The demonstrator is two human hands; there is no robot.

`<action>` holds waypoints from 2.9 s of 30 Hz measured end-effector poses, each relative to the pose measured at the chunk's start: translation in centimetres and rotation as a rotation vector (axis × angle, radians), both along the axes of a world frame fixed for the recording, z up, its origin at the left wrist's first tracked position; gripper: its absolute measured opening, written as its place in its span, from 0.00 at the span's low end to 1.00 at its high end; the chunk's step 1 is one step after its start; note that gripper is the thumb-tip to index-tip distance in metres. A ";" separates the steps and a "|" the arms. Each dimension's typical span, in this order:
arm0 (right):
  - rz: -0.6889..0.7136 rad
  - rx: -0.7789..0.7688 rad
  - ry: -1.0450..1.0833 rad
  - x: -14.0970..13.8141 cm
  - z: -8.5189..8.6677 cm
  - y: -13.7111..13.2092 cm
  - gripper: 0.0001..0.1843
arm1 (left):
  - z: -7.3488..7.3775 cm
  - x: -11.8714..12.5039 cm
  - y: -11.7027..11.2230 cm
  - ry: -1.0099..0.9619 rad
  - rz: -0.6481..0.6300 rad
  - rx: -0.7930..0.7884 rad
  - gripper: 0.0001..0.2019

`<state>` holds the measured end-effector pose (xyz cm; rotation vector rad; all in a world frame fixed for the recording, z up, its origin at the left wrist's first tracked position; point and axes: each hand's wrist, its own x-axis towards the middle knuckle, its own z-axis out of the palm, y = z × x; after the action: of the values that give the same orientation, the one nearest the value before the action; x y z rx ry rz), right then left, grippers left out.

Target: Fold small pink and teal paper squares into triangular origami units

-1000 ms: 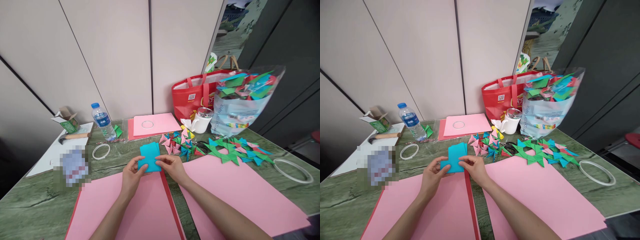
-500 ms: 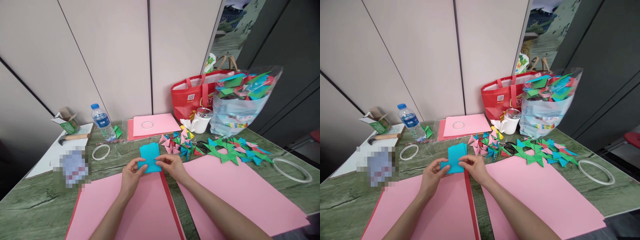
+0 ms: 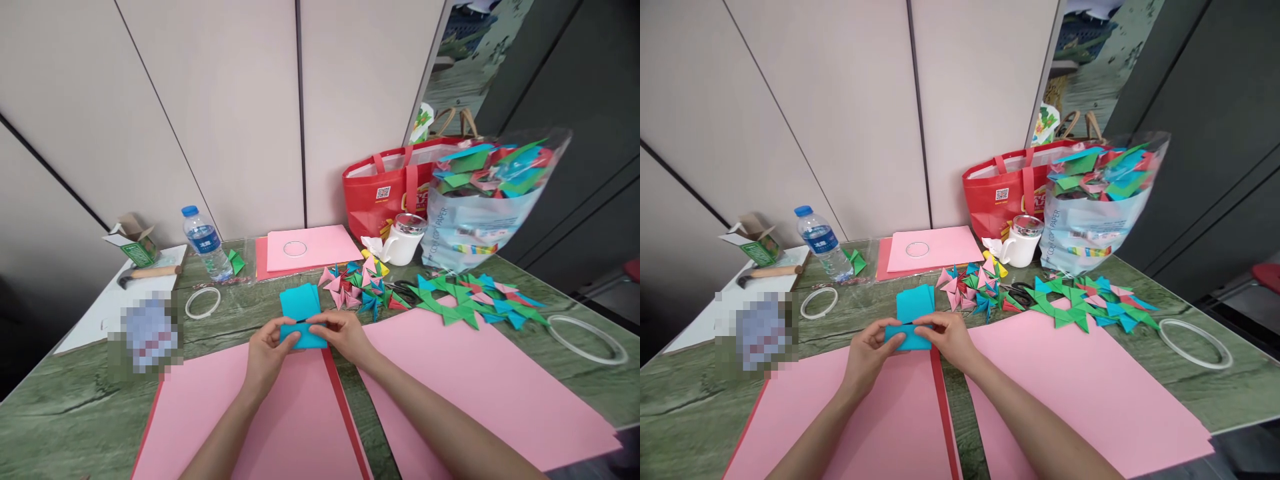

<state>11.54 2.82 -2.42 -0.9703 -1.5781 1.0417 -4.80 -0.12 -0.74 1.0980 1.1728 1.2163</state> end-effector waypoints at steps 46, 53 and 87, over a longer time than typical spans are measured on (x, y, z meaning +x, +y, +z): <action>0.081 -0.056 0.006 0.2 -0.8 0.5 0.07 | 0.3 0.0 0.1 0.282 -0.070 0.029 0.13; 0.167 -0.028 -0.170 0.3 0.0 0.1 0.26 | 0.3 0.2 0.0 0.304 -0.035 0.053 0.13; 0.316 -0.487 0.290 0.0 0.1 0.1 0.24 | 0.7 -0.2 0.2 0.318 0.007 0.076 0.15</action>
<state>11.58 2.97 -2.27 -0.8452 -1.2828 1.7607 -5.05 0.05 -0.03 1.3821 1.3782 1.1256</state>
